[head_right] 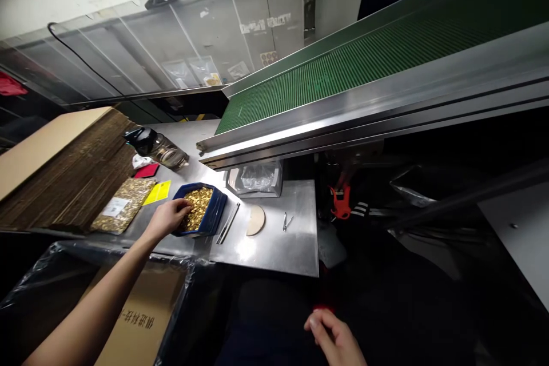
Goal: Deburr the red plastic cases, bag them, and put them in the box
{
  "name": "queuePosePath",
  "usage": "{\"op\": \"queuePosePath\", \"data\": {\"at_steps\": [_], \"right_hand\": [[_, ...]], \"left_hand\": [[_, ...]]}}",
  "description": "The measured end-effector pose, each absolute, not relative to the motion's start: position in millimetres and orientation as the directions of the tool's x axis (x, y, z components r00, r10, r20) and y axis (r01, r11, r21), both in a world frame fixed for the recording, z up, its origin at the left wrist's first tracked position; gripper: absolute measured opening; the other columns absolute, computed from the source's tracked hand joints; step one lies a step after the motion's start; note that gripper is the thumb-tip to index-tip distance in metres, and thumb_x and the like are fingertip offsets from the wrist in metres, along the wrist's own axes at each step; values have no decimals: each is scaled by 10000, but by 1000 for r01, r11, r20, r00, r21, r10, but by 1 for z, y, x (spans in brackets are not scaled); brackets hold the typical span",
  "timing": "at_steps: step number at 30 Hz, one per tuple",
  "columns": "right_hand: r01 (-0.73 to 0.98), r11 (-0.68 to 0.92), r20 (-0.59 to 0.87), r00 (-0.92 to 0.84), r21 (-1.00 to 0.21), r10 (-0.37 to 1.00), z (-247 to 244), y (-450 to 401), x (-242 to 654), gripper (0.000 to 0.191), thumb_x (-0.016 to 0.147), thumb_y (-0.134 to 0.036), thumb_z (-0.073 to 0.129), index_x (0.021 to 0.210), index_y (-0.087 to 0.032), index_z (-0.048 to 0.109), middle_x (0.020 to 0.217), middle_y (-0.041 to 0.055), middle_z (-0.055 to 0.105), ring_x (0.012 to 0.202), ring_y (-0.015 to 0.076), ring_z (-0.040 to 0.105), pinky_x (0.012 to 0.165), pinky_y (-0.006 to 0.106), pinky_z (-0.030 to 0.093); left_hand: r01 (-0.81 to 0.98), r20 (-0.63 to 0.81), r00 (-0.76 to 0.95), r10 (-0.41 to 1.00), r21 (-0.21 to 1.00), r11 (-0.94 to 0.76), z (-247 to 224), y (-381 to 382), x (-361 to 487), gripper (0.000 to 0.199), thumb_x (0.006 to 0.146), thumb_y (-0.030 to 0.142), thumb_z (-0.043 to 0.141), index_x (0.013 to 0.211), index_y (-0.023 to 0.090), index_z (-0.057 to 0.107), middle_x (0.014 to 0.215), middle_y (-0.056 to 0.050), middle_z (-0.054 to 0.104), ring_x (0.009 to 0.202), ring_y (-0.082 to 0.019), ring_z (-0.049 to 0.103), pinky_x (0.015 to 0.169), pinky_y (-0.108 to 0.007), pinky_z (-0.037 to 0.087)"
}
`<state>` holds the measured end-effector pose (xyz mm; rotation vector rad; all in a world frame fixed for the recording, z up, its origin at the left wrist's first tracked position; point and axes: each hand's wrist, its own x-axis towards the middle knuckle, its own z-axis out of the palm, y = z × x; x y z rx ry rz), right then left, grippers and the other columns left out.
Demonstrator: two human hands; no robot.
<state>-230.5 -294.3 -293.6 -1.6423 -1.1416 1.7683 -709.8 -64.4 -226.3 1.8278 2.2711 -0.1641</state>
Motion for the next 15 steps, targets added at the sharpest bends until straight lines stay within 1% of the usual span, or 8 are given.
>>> {"op": "queuePosePath", "data": {"at_steps": [5, 11, 15], "right_hand": [[231, -504, -549, -217, -832, 807, -293, -285, -223, 523, 927, -705, 525, 911, -240, 764, 941, 66, 744, 879, 251, 666, 843, 319, 542], [234, -522, -567, -209, -820, 797, -299, -286, -220, 527, 935, -707, 511, 903, -232, 736, 994, 69, 747, 923, 258, 670, 877, 323, 537], [248, -506, -557, -222, -826, 800, -303, -290, -223, 539, 948, -706, 487, 932, -235, 748, 978, 66, 741, 911, 251, 662, 870, 323, 522]], "left_hand": [[979, -231, -173, 957, 62, 192, -234, -66, -713, 287, 1001, 436, 627, 1018, 161, 706, 1024, -64, 739, 984, -244, 701, 938, -457, 553], [986, -211, -142, 967, 61, 158, -240, -66, -715, 275, 1002, 413, 631, 1090, 161, 698, 1092, -76, 723, 1016, -249, 689, 954, -474, 552], [987, -188, -122, 974, 78, 139, -240, -67, -713, 265, 991, 416, 643, 1035, 162, 700, 1065, -72, 719, 1002, -246, 682, 947, -465, 545]]}}
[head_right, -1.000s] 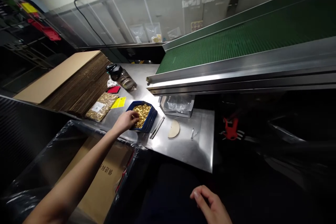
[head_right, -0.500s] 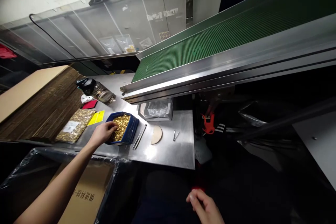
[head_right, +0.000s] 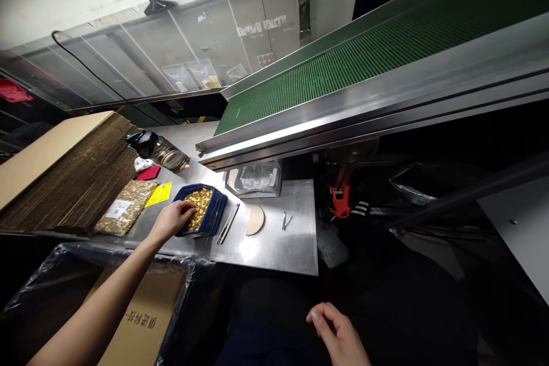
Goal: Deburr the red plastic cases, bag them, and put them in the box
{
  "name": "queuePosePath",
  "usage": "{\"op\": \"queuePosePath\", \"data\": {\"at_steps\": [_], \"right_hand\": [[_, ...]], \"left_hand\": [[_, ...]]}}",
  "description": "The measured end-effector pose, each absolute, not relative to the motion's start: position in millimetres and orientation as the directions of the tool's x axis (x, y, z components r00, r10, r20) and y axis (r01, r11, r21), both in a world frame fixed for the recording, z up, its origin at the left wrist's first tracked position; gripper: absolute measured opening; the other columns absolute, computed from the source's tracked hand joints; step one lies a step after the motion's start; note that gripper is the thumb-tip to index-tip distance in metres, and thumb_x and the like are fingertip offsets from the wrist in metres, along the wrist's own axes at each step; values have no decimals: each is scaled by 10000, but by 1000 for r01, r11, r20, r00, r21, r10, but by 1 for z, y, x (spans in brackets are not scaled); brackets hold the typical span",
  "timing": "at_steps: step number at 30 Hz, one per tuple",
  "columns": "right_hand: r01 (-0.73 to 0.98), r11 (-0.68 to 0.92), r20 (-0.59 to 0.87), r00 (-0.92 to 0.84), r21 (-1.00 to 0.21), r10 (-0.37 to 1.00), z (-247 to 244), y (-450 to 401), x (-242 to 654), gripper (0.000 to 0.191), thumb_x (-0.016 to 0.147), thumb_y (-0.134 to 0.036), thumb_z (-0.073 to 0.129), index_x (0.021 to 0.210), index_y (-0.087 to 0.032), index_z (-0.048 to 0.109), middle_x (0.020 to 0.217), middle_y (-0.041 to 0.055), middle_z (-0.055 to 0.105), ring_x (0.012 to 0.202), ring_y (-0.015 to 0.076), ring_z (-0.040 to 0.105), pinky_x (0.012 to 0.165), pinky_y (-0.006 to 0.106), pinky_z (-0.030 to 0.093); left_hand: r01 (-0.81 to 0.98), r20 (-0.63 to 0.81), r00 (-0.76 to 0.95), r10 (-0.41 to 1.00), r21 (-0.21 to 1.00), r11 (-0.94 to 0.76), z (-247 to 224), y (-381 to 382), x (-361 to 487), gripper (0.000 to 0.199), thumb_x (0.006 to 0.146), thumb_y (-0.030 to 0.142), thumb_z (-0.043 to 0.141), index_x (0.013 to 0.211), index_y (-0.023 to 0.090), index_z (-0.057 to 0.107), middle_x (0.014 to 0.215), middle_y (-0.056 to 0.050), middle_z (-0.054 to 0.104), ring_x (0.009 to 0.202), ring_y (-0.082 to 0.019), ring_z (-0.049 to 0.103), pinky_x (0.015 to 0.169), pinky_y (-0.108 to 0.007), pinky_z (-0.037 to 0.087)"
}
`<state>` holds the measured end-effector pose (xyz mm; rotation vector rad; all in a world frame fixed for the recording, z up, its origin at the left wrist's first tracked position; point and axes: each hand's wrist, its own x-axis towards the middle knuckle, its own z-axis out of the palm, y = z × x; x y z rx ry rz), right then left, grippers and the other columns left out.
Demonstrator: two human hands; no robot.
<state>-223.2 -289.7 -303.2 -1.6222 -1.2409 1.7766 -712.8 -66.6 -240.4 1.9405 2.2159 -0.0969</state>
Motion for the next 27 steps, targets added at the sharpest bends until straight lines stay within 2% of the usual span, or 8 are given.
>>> {"op": "queuePosePath", "data": {"at_steps": [5, 11, 15, 17, 20, 23, 27], "right_hand": [[242, -492, -542, -231, -836, 808, -308, -293, -225, 547, 950, -705, 485, 933, -229, 754, 962, 67, 736, 879, 241, 649, 853, 324, 507], [222, -509, -552, -223, -832, 804, -302, -287, -226, 499, 965, -672, 490, 915, -232, 719, 937, 46, 706, 882, 228, 622, 833, 319, 462], [149, -520, -541, -212, -841, 814, -271, -276, -235, 430, 979, -619, 533, 969, -227, 709, 890, 36, 672, 848, 209, 614, 806, 311, 465], [54, -514, -514, -206, -856, 833, -249, -271, -241, 389, 986, -585, 563, 1032, -225, 704, 895, 37, 681, 846, 199, 629, 807, 306, 478], [-112, -477, -450, -201, -872, 870, -219, -266, -244, 365, 1007, -549, 566, 1113, -226, 698, 911, 38, 701, 787, 165, 629, 768, 289, 484], [-218, -462, -424, -197, -860, 884, -203, -267, -238, 342, 991, -529, 616, 1076, -209, 699, 851, 21, 680, 722, 137, 609, 712, 268, 473], [-182, -462, -441, -144, -868, 886, -202, -274, -220, 307, 957, -477, 692, 903, -175, 712, 757, 4, 634, 675, 119, 563, 647, 247, 433]], "left_hand": [[973, -65, -147, 987, 168, 156, -235, -72, -705, 253, 981, 404, 645, 947, 156, 681, 999, -58, 703, 939, -231, 668, 907, -442, 537], [895, 150, -214, 965, 425, 132, -208, -102, -657, 293, 963, 430, 571, 983, 158, 679, 968, -85, 719, 789, -222, 644, 786, -365, 526], [782, 128, -21, 991, 621, -64, -193, -149, -571, 229, 981, 427, 594, 1001, 205, 650, 991, -46, 700, 913, -207, 670, 820, -305, 540], [696, 101, 111, 989, 702, -150, -190, -177, -520, 141, 1015, 349, 566, 965, 228, 620, 938, -13, 665, 881, -170, 652, 793, -268, 528], [433, 123, 347, 930, 858, -275, -189, -212, -455, 76, 1023, 175, 560, 972, 218, 596, 912, -11, 627, 857, -142, 616, 777, -245, 496], [302, 168, 432, 886, 899, -317, -193, -232, -418, 111, 1003, 88, 573, 977, 192, 599, 918, -27, 615, 864, -136, 602, 777, -231, 491], [253, 246, 479, 842, 880, -401, -197, -235, -401, 140, 974, 27, 602, 1000, 160, 637, 909, -45, 645, 865, -146, 605, 776, -239, 489]]}}
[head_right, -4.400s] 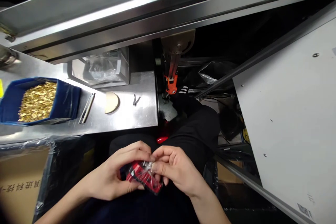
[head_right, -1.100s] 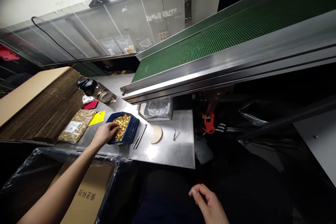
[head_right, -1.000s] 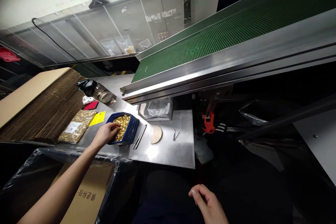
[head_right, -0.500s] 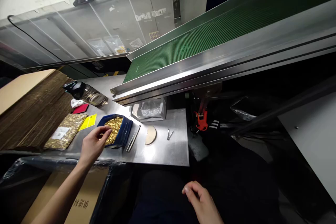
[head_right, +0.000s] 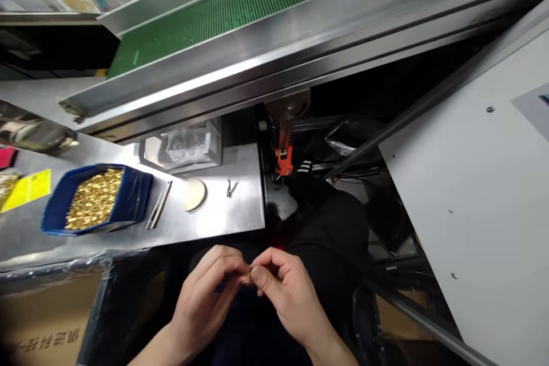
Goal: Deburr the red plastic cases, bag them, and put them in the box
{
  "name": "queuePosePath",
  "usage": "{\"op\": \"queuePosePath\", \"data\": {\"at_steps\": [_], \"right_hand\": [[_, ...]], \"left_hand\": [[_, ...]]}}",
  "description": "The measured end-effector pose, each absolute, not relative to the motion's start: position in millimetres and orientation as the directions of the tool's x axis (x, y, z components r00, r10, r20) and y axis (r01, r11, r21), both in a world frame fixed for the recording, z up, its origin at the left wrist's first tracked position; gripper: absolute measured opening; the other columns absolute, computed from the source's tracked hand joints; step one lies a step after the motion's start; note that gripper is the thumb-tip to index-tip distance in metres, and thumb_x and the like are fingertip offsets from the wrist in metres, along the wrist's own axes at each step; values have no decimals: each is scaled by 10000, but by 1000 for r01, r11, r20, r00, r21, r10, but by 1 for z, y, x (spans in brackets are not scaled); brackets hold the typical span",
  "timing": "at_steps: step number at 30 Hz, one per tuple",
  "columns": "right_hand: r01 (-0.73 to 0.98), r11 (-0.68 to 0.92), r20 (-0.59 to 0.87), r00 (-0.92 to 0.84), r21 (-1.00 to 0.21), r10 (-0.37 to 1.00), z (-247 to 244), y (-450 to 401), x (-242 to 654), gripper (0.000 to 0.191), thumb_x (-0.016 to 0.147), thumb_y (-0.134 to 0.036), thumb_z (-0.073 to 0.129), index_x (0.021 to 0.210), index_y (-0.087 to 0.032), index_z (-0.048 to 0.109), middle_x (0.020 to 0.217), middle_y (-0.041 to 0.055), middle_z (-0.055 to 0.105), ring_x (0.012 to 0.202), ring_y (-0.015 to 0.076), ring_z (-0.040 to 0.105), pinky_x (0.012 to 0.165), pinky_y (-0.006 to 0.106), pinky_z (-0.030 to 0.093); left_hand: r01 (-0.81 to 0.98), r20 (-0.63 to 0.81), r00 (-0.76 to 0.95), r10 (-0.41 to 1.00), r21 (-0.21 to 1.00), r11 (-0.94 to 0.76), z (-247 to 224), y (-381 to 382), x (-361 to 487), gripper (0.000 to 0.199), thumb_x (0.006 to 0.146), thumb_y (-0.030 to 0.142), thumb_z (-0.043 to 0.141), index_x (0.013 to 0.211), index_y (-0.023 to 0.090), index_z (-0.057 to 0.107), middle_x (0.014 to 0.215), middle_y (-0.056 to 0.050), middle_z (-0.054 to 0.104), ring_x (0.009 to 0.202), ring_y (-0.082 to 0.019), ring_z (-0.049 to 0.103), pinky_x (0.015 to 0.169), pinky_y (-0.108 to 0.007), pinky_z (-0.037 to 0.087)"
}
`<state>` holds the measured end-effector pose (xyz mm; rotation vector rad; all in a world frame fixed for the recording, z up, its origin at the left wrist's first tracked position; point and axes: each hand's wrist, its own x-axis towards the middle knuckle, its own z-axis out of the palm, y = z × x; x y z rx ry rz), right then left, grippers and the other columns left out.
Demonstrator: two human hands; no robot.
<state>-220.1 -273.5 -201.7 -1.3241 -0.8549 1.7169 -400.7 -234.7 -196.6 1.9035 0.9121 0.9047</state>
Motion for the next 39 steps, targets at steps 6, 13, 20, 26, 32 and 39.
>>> {"op": "queuePosePath", "data": {"at_steps": [6, 13, 20, 26, 32, 39], "right_hand": [[-236, -438, -431, -83, -868, 899, -206, -284, -211, 267, 955, -432, 710, 875, -178, 715, 732, -13, 621, 640, 96, 541, 610, 219, 420], [-392, -372, -411, 18, -841, 911, -207, -291, -226, 245, 988, -413, 671, 874, -196, 673, 729, -30, 593, 605, 76, 523, 564, 195, 416], [-350, -354, -361, -48, -867, 932, -203, -290, -215, 229, 974, -397, 690, 864, -196, 684, 715, -26, 593, 624, 85, 544, 592, 203, 442], [-325, -330, -338, -34, -886, 940, -201, -294, -210, 200, 959, -391, 710, 884, -207, 681, 695, -32, 595, 611, 87, 542, 579, 210, 423], [-370, -335, -356, -11, -866, 934, -195, -300, -216, 211, 976, -388, 687, 887, -199, 657, 719, -21, 610, 591, 88, 528, 560, 223, 407], [-452, -329, -372, 8, -829, 928, -197, -301, -228, 179, 980, -368, 686, 925, -197, 680, 730, -14, 623, 594, 97, 568, 563, 227, 430]], "left_hand": [[169, 307, 474, 825, 888, -427, -195, -229, -389, 60, 946, 105, 708, 970, 159, 697, 858, -41, 697, 808, -165, 629, 747, -280, 503], [163, 283, 404, 870, 913, -373, -195, -231, -383, 69, 920, 201, 767, 926, 158, 713, 818, -38, 687, 776, -164, 653, 718, -273, 526], [139, 273, 446, 853, 920, -367, -186, -228, -382, 143, 867, 200, 823, 928, 145, 706, 816, -41, 692, 772, -162, 658, 706, -256, 543], [117, 313, 426, 849, 911, -395, -184, -234, -379, 128, 861, 137, 818, 958, 139, 735, 816, -50, 720, 741, -163, 669, 685, -270, 563], [60, 309, 393, 866, 931, -359, -182, -239, -379, 147, 879, 57, 773, 1001, 135, 747, 857, -64, 731, 763, -166, 705, 700, -260, 599], [-2, 174, 340, 924, 983, -184, -183, -241, -376, 106, 879, 83, 781, 919, 182, 779, 816, -28, 684, 713, -145, 692, 631, -223, 586]]}}
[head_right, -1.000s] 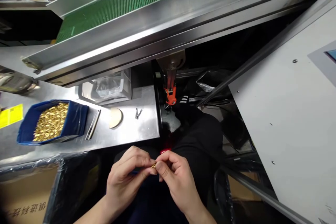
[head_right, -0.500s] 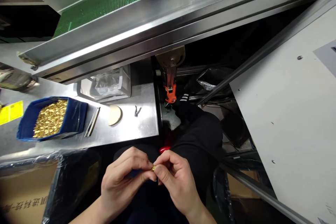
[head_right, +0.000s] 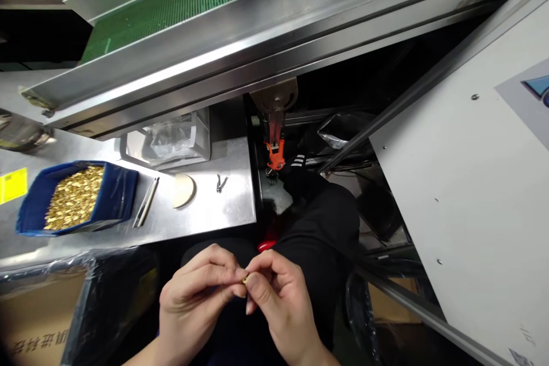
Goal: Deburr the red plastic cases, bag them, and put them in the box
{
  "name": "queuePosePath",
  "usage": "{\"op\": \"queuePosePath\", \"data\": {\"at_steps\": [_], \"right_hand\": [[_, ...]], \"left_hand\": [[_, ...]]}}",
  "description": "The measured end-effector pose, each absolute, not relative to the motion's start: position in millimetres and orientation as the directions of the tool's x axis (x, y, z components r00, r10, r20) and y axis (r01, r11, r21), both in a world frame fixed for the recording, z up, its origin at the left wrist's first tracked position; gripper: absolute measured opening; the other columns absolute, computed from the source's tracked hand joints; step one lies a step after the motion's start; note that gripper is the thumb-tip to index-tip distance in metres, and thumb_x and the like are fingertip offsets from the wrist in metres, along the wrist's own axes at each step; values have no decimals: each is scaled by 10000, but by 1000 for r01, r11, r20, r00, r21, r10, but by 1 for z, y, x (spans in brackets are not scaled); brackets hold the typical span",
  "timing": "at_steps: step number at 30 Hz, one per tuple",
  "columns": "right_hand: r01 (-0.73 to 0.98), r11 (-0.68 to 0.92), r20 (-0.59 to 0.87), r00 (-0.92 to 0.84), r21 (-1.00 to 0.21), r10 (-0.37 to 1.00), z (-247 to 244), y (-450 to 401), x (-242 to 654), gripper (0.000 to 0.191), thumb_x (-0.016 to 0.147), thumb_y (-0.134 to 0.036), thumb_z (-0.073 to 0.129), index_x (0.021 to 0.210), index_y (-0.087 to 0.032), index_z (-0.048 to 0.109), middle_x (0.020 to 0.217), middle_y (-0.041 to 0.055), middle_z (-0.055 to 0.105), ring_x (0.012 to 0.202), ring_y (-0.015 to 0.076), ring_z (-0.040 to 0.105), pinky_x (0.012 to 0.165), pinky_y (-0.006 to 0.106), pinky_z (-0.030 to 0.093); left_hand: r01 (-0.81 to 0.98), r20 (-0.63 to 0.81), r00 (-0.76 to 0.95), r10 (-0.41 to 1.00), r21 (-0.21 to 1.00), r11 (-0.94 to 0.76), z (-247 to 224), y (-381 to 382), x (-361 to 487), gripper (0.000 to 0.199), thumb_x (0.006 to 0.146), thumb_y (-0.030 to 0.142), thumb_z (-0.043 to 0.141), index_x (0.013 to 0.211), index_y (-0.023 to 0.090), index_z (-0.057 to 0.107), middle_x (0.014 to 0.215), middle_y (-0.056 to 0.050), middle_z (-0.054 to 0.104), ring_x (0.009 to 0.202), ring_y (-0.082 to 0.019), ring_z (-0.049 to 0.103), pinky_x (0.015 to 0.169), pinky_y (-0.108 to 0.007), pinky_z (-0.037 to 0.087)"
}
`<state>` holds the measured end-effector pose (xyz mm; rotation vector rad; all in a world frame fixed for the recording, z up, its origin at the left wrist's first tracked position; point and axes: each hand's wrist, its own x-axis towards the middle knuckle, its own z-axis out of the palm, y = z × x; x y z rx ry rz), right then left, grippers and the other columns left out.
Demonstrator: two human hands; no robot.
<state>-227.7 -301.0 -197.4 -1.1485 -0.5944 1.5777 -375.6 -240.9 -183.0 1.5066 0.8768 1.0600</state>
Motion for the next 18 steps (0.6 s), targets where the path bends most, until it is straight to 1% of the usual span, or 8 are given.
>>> {"op": "queuePosePath", "data": {"at_steps": [2, 5, 7, 9, 12, 15, 17, 18], "right_hand": [[-465, -322, -382, 38, -825, 923, -198, -300, -230, 175, 981, -363, 685, 938, -194, 698, 754, -6, 636, 606, 97, 584, 570, 225, 443], [-483, -307, -375, 48, -820, 926, -196, -299, -231, 181, 985, -357, 682, 920, -189, 702, 748, -4, 637, 621, 96, 575, 596, 226, 450], [-513, -314, -364, -3, -799, 932, -192, -297, -228, 205, 978, -359, 690, 876, -181, 689, 710, -11, 620, 616, 93, 552, 606, 223, 450], [-539, -339, -366, -60, -771, 929, -188, -294, -224, 234, 965, -360, 706, 830, -172, 674, 679, -17, 601, 609, 91, 539, 606, 218, 452], [-550, -372, -398, -77, -748, 914, -186, -289, -224, 246, 937, -372, 740, 820, -163, 684, 659, -21, 592, 594, 86, 541, 593, 208, 455], [-557, -344, -417, 5, -756, 909, -192, -281, -229, 292, 883, -428, 794, 833, -147, 734, 650, -4, 637, 551, 80, 541, 555, 200, 448], [-568, -323, -427, 55, -757, 903, -200, -274, -230, 366, 816, -495, 840, 828, -135, 775, 624, 12, 663, 506, 75, 527, 513, 195, 430], [-574, -336, -442, 50, -747, 896, -205, -270, -229, 401, 769, -523, 868, 824, -133, 792, 612, 17, 669, 486, 73, 519, 494, 194, 419]], "left_hand": [[-20, 159, 304, 939, 987, -161, -184, -242, -374, 100, 883, 94, 780, 910, 191, 777, 807, -18, 663, 696, -135, 676, 604, -212, 571], [-7, 185, 284, 941, 982, -191, -186, -241, -373, 85, 872, 118, 801, 892, 185, 754, 791, -12, 645, 697, -136, 658, 618, -222, 563], [13, 243, 317, 917, 965, -261, -186, -239, -375, 108, 859, 142, 824, 928, 175, 748, 810, -23, 654, 722, -148, 660, 646, -239, 570], [24, 306, 377, 874, 940, -339, -184, -236, -377, 155, 868, 140, 813, 1008, 167, 755, 845, -40, 663, 739, -154, 667, 654, -243, 582], [49, 349, 422, 837, 913, -405, -182, -235, -380, 197, 896, 97, 765, 1077, 174, 762, 860, -46, 664, 732, -151, 679, 634, -229, 596], [102, 335, 374, 865, 912, -398, -187, -236, -381, 241, 913, 84, 726, 1117, 205, 763, 884, -47, 684, 734, -157, 703, 635, -223, 613], [144, 332, 314, 889, 909, -390, -194, -234, -380, 239, 929, 117, 704, 1121, 240, 776, 916, -52, 715, 754, -175, 729, 645, -225, 626], [166, 337, 282, 898, 905, -392, -198, -232, -378, 219, 934, 154, 700, 1101, 264, 789, 925, -52, 733, 758, -189, 742, 635, -232, 630]]}}
